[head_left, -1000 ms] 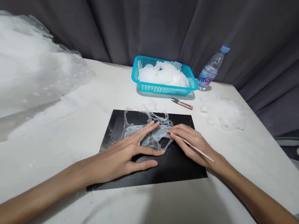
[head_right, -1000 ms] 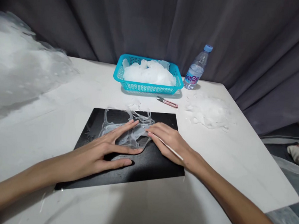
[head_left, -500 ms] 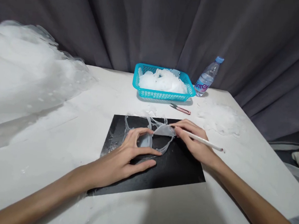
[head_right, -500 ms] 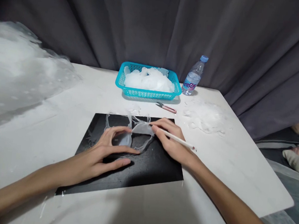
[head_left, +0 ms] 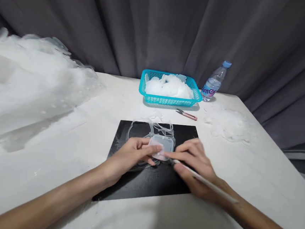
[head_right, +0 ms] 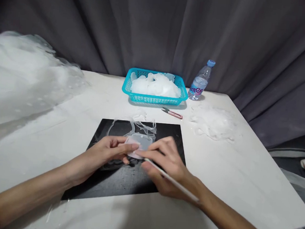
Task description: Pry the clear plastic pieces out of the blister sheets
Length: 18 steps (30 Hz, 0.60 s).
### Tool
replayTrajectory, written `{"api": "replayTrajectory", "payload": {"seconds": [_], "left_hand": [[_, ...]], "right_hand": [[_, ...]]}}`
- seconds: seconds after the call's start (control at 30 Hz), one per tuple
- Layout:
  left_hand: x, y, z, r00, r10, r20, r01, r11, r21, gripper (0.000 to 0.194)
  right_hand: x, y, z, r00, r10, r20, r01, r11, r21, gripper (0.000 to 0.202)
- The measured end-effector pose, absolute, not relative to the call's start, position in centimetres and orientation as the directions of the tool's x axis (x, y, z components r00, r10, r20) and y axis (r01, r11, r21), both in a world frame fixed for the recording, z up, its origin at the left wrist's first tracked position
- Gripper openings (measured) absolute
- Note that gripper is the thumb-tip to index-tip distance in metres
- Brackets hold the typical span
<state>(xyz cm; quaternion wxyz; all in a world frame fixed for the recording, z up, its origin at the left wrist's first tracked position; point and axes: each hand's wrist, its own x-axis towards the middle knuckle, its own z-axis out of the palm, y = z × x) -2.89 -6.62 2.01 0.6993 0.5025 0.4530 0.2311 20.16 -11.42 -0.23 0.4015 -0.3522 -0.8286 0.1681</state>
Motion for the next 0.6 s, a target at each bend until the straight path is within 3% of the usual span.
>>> {"api": "replayTrajectory", "payload": {"seconds": [0.1, 0.17, 0.33, 0.6], "left_hand": [[-3.1, -6.9, 1.6, 0.451, 0.773, -0.445, 0.072, 0.466, 0.882, 0.037], [-3.0, -7.2, 1.4, 0.424, 0.782, -0.458, 0.06, 0.48, 0.875, 0.038], [-2.4, -7.8, 1.1, 0.39, 0.82, -0.418, 0.024, 0.445, 0.895, 0.038], [-2.3, -8.2, 0.0, 0.444, 0.805, -0.393, -0.084, 0.474, 0.877, 0.035]], "right_hand": [[21.2, -11.0, -0.2, -0.179, 0.829, 0.529, 0.513, 0.538, -0.669, 0.043], [21.3, -10.7, -0.6, -0.115, 0.881, 0.458, 0.491, 0.451, -0.745, 0.044], [19.6, -11.0, -1.5, -0.328, 0.924, 0.198, 0.424, 0.332, -0.843, 0.017], [19.5, -10.8, -1.0, -0.363, 0.91, 0.197, 0.307, 0.317, -0.897, 0.013]]}}
